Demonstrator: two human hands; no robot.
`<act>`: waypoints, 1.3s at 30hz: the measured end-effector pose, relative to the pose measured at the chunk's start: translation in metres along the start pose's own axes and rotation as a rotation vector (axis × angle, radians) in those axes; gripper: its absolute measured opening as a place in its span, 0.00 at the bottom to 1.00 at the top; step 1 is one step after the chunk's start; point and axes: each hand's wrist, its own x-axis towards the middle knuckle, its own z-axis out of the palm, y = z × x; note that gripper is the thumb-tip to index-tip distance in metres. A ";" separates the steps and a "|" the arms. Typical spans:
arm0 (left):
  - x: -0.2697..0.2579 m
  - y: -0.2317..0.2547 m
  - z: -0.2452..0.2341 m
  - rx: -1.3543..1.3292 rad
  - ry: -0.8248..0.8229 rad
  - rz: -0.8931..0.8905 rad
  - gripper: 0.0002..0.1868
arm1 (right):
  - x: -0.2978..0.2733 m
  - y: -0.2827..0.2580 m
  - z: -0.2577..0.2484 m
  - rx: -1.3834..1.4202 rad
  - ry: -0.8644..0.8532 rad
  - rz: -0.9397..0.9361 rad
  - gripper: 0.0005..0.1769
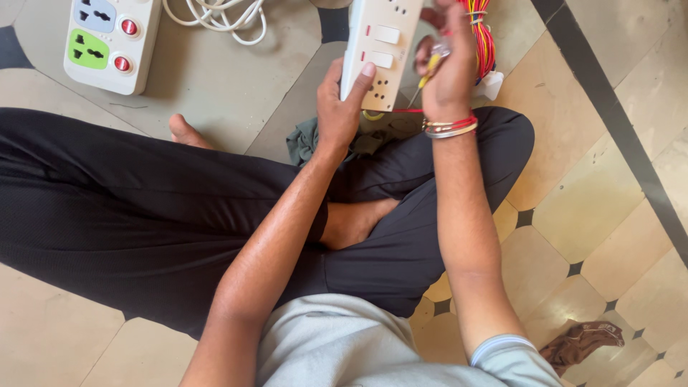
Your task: The person sits on the floor and uses a screwdriver to tighten screws on a white electrical socket. They manipulate the wires and the socket casing, ensuring the connections are secure. The person also handles a bundle of colored wires and a power strip nearby.
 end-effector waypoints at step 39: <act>-0.056 0.024 0.028 0.654 -0.177 0.433 0.19 | -0.038 0.011 0.027 0.329 0.025 0.085 0.25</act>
